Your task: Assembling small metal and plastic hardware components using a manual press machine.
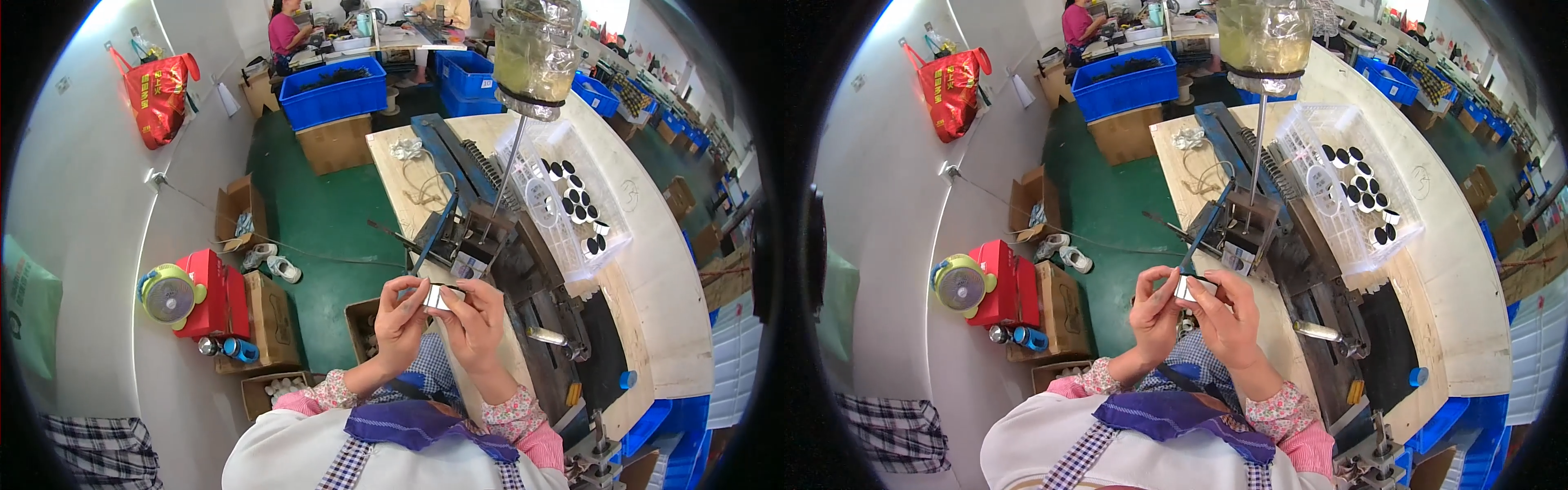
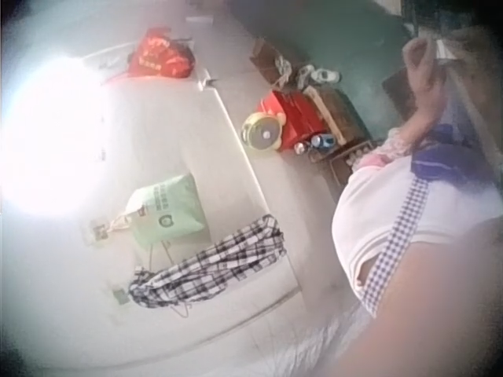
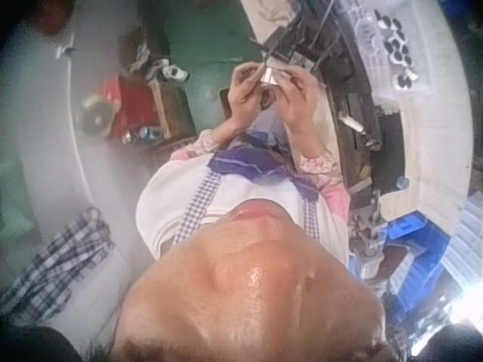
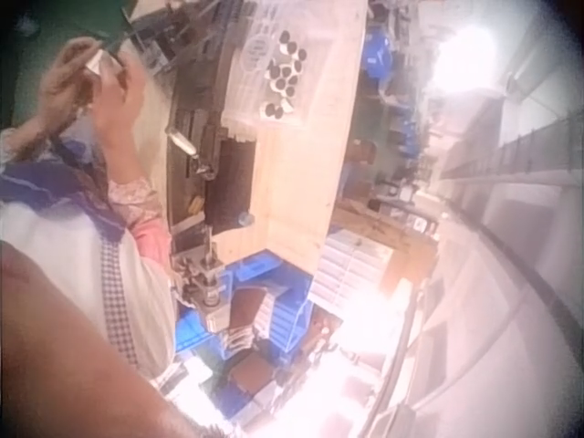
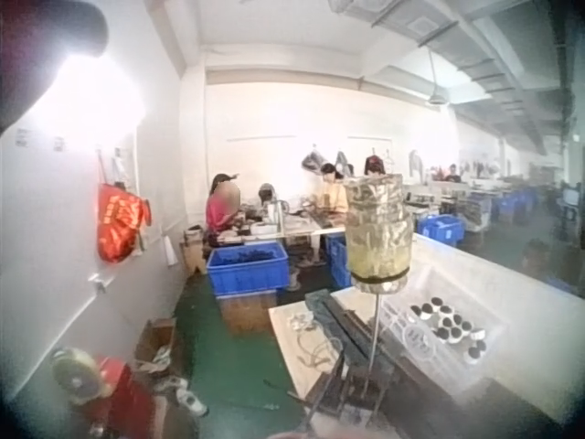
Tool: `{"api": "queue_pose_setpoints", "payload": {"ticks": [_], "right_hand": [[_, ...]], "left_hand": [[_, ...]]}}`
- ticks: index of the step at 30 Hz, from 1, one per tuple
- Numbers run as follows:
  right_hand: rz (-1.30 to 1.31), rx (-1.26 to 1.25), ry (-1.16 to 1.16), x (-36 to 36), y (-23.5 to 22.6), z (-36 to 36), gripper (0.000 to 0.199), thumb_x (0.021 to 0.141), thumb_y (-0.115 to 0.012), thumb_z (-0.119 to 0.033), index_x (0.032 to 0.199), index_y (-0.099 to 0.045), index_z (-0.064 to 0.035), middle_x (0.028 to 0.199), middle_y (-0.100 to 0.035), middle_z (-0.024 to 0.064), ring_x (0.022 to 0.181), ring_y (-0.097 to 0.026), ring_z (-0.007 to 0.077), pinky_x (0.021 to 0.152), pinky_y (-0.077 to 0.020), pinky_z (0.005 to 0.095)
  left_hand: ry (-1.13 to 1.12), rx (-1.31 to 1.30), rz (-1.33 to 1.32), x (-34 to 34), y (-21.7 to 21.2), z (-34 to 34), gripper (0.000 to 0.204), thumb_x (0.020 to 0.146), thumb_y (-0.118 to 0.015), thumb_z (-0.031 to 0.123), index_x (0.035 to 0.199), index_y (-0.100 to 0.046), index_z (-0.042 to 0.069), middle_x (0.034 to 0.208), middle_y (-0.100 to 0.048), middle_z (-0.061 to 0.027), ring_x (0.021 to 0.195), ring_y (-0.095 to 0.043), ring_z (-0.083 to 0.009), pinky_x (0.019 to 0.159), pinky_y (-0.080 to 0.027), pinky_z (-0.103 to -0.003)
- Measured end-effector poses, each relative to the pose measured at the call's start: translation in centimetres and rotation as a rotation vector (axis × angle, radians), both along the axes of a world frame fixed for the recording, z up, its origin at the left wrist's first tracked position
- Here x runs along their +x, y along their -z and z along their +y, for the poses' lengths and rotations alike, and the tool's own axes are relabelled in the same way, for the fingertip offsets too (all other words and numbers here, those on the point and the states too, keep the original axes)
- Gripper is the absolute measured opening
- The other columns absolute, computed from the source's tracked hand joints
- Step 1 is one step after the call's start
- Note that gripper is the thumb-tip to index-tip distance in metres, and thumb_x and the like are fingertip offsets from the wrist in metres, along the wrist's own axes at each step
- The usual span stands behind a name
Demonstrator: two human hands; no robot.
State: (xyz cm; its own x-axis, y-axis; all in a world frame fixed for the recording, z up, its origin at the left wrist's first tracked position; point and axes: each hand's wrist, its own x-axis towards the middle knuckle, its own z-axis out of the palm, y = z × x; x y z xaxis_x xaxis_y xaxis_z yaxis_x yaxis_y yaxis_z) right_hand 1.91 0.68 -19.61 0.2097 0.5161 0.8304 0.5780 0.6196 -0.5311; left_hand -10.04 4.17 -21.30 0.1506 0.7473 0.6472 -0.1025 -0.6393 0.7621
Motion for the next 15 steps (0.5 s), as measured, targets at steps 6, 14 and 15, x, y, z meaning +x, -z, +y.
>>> {"api": "queue_pose_setpoints", "payload": {"ticks": [6, 14, 15], "right_hand": [[-0.064, 0.024, 0.063, 0.7, -0.2, 1.3, 0.043, 0.069, -0.077, 0.004, 0.109, -0.068, -0.008, 0.11, -0.056, 0.0098, 0.067, -0.051, 0.012, 0.051, -0.0424, 0.0222], [-0.148, -0.02, 0.083, 0.6, -1.6, 1.7, 0.036, 0.072, -0.075, 0.004, 0.106, -0.068, -0.006, 0.109, -0.058, 0.011, 0.069, -0.056, 0.0156, 0.054, -0.0461, 0.0244], [-0.143, -0.032, 0.086, 0.8, -1.5, 2.2, 0.036, 0.072, -0.075, 0.004, 0.106, -0.068, -0.006, 0.109, -0.058, 0.011, 0.069, -0.056, 0.0156, 0.054, -0.0461, 0.0244]], "left_hand": [[-0.025, 0.002, 0.017, 0.7, 0.0, 1.1, 0.041, 0.083, -0.056, -0.012, 0.122, -0.06, 0.001, 0.117, -0.048, -0.0115, 0.096, -0.056, -0.0166, 0.08, -0.049, -0.027], [-0.088, -0.023, -0.034, 1.1, 0.0, 1.7, 0.039, 0.083, -0.058, -0.01, 0.121, -0.062, 0.001, 0.111, -0.052, -0.011, 0.094, -0.055, -0.0158, 0.076, -0.049, -0.024], [-0.11, -0.01, -0.021, 1.3, 0.1, 2.0, 0.041, 0.082, -0.056, -0.012, 0.12, -0.062, 0.001, 0.11, -0.053, -0.011, 0.093, -0.055, -0.0159, 0.075, -0.049, -0.024]]}}
